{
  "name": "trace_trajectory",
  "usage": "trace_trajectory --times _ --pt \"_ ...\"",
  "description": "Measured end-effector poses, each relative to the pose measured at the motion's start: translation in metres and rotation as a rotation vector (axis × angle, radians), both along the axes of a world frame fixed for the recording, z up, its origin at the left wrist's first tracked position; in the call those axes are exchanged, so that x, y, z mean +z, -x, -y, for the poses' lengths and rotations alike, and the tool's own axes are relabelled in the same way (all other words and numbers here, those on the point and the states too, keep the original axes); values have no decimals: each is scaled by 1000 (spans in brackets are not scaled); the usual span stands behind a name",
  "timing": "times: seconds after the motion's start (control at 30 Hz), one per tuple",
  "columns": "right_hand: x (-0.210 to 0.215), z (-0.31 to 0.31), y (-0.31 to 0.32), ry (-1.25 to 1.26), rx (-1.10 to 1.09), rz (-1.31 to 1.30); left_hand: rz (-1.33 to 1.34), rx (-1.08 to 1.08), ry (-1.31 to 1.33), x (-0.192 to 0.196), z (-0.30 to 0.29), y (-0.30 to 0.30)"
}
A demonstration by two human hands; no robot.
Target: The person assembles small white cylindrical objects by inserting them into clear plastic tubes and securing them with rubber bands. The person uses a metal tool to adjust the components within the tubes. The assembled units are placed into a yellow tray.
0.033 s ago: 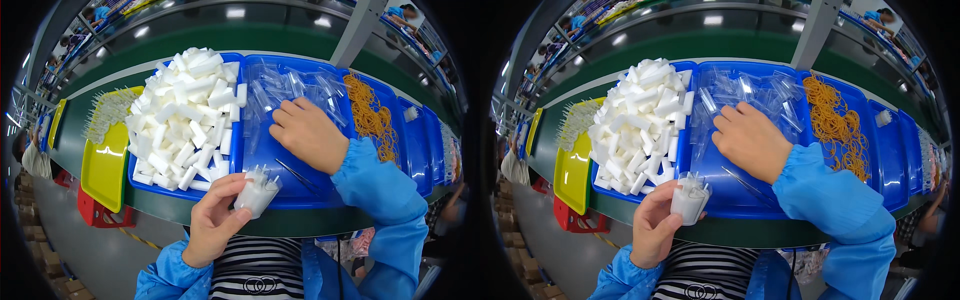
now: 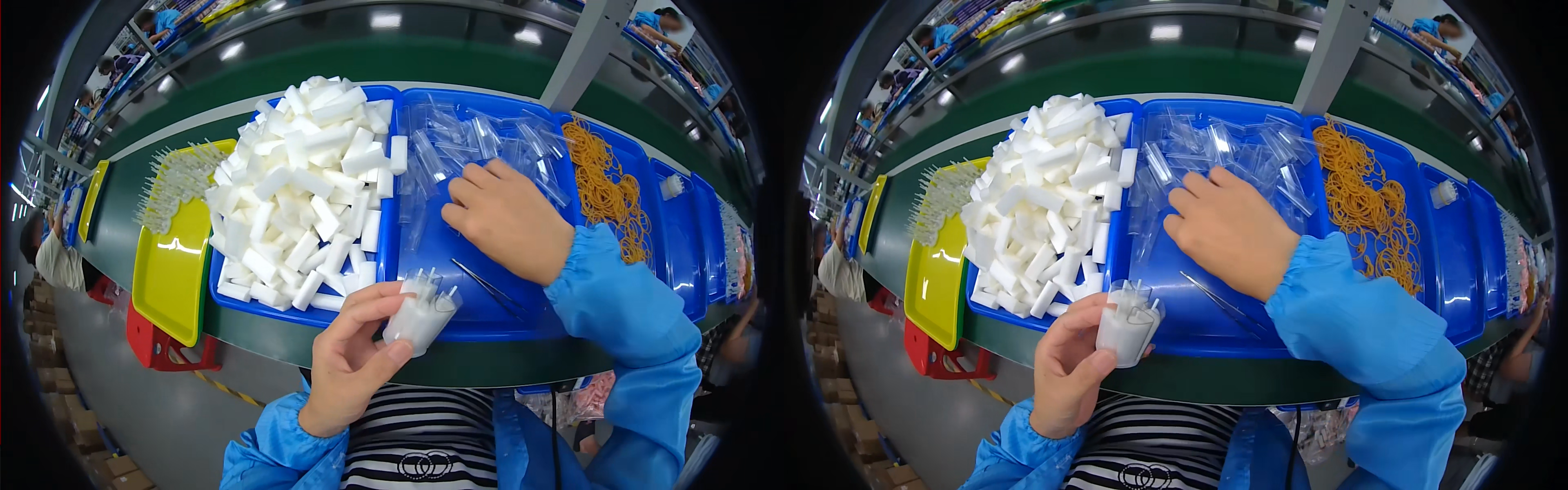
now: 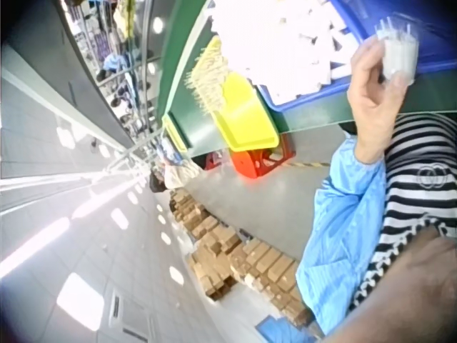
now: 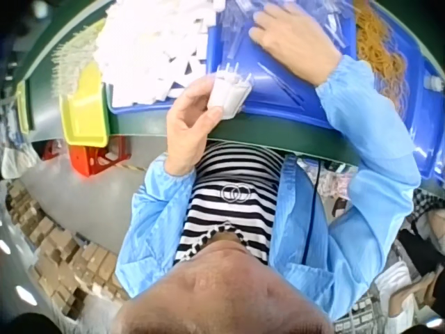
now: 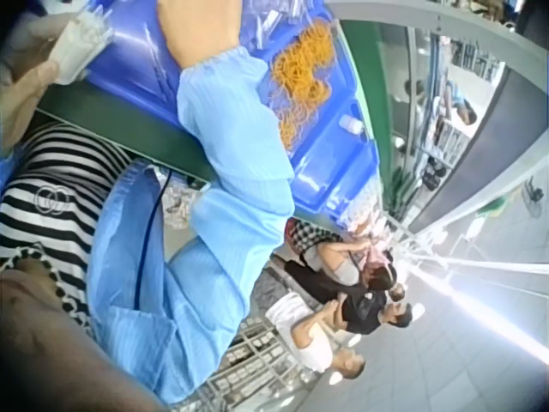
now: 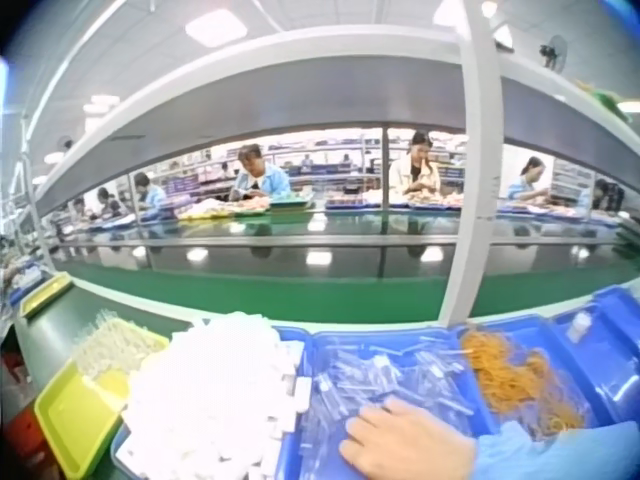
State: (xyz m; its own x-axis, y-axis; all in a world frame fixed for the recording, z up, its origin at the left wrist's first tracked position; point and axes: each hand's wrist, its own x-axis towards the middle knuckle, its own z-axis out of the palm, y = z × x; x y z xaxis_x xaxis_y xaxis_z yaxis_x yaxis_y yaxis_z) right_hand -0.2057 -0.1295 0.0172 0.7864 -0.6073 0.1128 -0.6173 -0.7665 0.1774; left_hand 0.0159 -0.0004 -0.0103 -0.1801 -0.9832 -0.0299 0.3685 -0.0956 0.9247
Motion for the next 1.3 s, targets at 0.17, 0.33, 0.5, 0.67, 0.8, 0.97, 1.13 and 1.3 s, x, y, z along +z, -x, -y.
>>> trace_trajectory --times 0.17,0.33,0.5,0.67,0.8,0.97,1.13,1.3 --pt "22 -25 -6 -735 -286 965 84 26 125 -5 1 -4" --pt "24 -73 -13 -988 -387 1572 204 55 211 -1 1 1" --pt "15 -80 -9 -990 -377 1476 246 61 207 1 0 4" --pt "12 -79 -10 -1056 -361 1451 278 60 222 1 0 5" --pt "10 -80 -8 -960 -333 1358 253 65 175 -1 -1 5" --pt "-4 -96 -15 -817 -331 1457 162 61 142 -3 -1 8" --pt "-4 -107 -22 -704 -330 1479 302 110 176 4 1 13" --pt "-6 -104 -21 -654 -366 1420 504 176 319 1 0 15"
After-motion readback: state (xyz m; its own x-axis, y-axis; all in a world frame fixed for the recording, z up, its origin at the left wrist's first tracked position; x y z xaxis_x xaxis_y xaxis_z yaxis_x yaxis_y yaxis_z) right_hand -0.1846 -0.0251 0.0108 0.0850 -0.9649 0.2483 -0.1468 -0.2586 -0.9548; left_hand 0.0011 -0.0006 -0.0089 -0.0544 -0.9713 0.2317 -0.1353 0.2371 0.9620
